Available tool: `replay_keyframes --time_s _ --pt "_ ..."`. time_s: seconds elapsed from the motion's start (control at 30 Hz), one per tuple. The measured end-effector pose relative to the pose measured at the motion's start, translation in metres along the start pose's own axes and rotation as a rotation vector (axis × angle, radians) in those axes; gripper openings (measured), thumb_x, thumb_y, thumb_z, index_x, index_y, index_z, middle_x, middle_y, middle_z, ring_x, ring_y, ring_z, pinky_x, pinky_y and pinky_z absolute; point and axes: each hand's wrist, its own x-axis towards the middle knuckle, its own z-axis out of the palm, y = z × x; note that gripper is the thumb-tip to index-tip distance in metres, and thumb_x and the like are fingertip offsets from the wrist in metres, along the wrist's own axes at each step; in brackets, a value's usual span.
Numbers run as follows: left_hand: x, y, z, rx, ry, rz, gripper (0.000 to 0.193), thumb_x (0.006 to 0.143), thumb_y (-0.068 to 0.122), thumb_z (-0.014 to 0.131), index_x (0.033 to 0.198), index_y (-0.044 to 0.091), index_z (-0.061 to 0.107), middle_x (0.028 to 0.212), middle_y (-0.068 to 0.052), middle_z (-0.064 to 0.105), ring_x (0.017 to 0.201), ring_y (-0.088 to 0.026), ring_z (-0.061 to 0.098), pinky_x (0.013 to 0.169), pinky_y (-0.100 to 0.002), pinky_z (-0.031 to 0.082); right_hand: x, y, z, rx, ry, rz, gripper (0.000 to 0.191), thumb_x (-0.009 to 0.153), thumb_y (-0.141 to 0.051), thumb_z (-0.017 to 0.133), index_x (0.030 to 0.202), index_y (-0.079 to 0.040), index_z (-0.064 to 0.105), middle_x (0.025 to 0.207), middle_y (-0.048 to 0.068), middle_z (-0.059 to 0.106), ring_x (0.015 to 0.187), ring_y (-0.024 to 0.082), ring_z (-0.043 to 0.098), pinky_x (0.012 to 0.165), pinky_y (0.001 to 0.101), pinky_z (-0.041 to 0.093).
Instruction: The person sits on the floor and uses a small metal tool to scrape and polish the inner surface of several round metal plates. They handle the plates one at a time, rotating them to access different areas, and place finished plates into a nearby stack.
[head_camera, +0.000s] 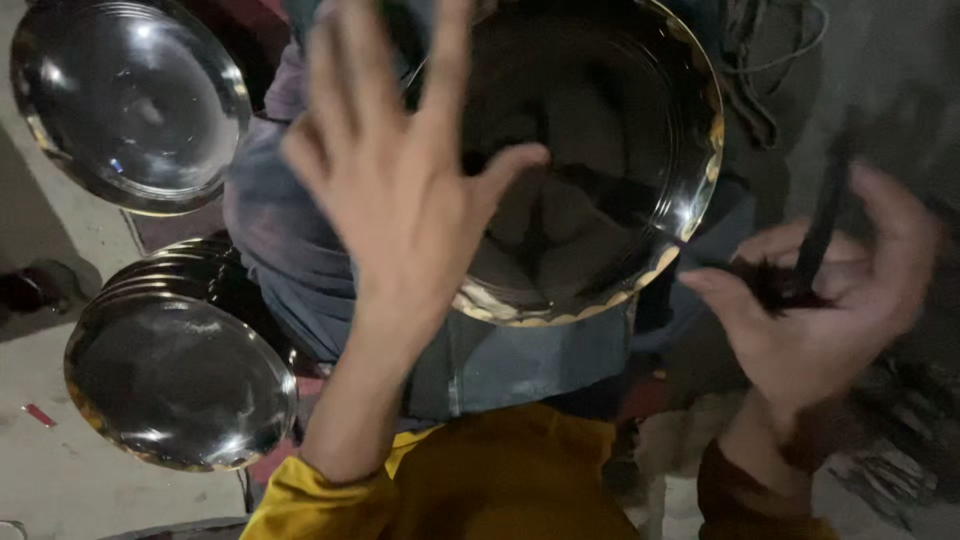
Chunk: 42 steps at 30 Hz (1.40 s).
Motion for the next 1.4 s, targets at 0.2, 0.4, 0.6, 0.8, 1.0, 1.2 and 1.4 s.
replay_keyframes --time_s 0.2,0.4,0.6,0.8,1.0,1.2,1.4 --pt "-0.009 0.01 0.013 -0.001 -0.085 -0.061 0.136 0.062 0.08 0.084 0.167 0.013 0.028 0.172 -0.018 0.02 0.142 -0.033 0.046 0.1 -0.045 0.034 0.024 -0.008 0.021 -0.261 -0.064 -0.139 0.076 0.083 -0.013 0.099 0.143 0.006 0.055 0.078 0.009 0.064 0.068 0.012 0.063 0.062 0.0217 0.048" --pt "-0.008 0.011 0.033 -0.008 -0.004 -0.051 0.128 0.07 0.083 0.069 0.164 0.011 0.022 0.169 -0.018 0.016 0.136 -0.032 0.046 0.093 -0.041 0.033 0.04 -0.006 0.043 -0.282 -0.136 -0.129 0.076 0.079 -0.013 0.096 0.143 0.007 0.059 0.066 0.005 0.056 0.056 0.008 0.055 0.053 0.023 0.042" --pt "-0.008 0.009 0.037 -0.012 -0.045 -0.06 0.129 0.071 0.08 0.072 0.167 0.01 0.024 0.169 -0.025 0.017 0.135 -0.034 0.047 0.092 -0.043 0.033 0.063 0.018 0.043 -0.144 -0.335 -0.237 0.084 0.077 -0.013 0.091 0.144 0.015 0.047 0.056 -0.001 0.052 0.046 0.003 0.046 0.043 0.0224 0.03" --pt "-0.005 0.01 0.039 -0.038 -0.063 -0.075 0.133 0.066 0.081 0.08 0.166 0.011 0.028 0.169 -0.026 0.019 0.139 -0.036 0.047 0.092 -0.044 0.033 0.063 -0.002 0.047 -0.275 -0.281 -0.269 0.078 0.08 -0.015 0.093 0.14 0.013 0.052 0.062 0.008 0.054 0.049 0.007 0.045 0.043 0.0218 0.033" --pt "-0.004 0.011 0.04 -0.048 -0.06 -0.082 0.133 0.065 0.079 0.078 0.166 0.011 0.027 0.169 -0.025 0.019 0.137 -0.034 0.047 0.093 -0.045 0.034 0.074 -0.002 0.045 -0.263 -0.284 -0.336 0.074 0.076 -0.015 0.093 0.132 0.017 0.055 0.054 0.007 0.052 0.044 0.006 0.046 0.04 0.0226 0.032" --pt "-0.007 0.013 0.039 -0.041 -0.069 -0.081 0.133 0.065 0.08 0.081 0.164 0.011 0.023 0.17 -0.025 0.015 0.136 -0.033 0.046 0.094 -0.045 0.034 0.073 -0.007 0.043 -0.268 -0.303 -0.299 0.077 0.078 -0.016 0.093 0.138 0.013 0.055 0.052 0.002 0.046 0.045 0.007 0.047 0.041 0.0225 0.031" --pt "-0.007 0.013 0.041 -0.034 -0.067 -0.071 0.132 0.065 0.08 0.077 0.163 0.011 0.021 0.17 -0.026 0.013 0.136 -0.035 0.045 0.092 -0.046 0.033 0.076 -0.018 0.04 -0.363 -0.309 -0.266 0.079 0.077 -0.02 0.092 0.14 0.009 0.056 0.055 0.005 0.051 0.048 0.009 0.052 0.044 0.0256 0.037"
